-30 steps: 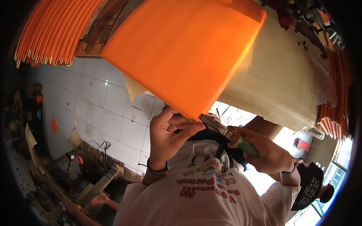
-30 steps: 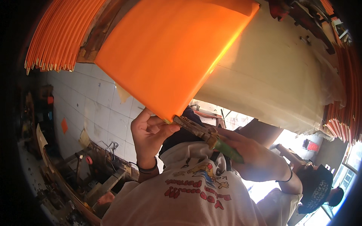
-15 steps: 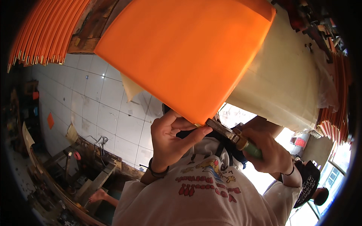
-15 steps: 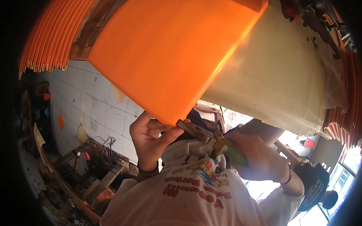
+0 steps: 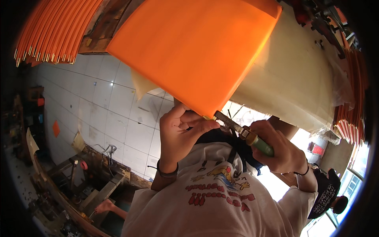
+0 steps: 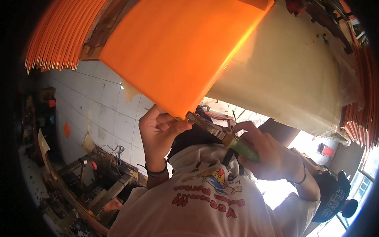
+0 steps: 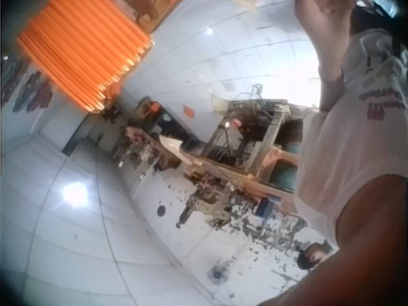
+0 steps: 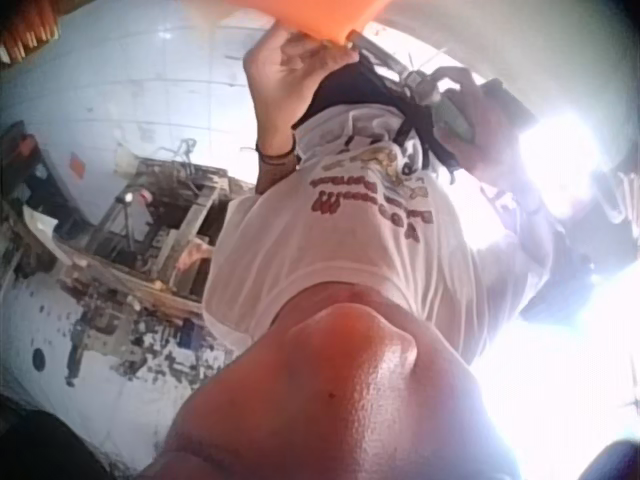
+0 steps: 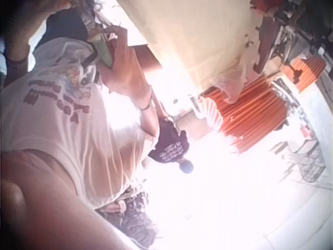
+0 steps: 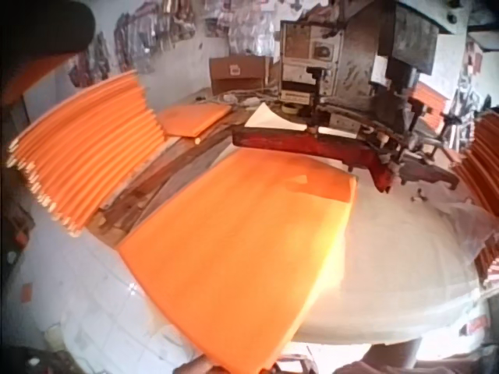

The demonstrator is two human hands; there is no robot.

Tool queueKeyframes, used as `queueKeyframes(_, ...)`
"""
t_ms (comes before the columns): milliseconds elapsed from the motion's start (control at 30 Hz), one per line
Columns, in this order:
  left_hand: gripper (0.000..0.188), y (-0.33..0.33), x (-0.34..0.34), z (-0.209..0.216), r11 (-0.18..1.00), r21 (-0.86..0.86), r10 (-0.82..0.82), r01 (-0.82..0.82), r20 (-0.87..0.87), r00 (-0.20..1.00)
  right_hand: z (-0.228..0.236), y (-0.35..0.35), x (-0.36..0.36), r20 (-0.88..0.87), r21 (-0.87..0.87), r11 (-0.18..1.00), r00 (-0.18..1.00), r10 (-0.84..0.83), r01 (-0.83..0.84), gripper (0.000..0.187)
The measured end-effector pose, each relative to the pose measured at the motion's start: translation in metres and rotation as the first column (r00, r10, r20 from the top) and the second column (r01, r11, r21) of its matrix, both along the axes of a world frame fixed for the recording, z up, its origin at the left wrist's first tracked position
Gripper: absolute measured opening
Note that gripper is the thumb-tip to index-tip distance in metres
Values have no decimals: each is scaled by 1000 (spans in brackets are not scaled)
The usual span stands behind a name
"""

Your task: The person attaches a metal corner protector to an orange folder and crimps it in place using pliers.

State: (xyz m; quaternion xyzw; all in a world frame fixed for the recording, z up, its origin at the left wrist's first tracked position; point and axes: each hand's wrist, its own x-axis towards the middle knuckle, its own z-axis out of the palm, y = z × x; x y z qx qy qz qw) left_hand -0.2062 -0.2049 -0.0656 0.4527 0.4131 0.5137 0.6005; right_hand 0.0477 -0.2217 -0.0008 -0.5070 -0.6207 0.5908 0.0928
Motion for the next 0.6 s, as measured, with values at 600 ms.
queueKeyframes(600, 31, -6, -16, 20, 991, -97, -77, 89, 125, 989, -62, -79, 46, -45, -14, 1000, 999, -19, 18, 53)
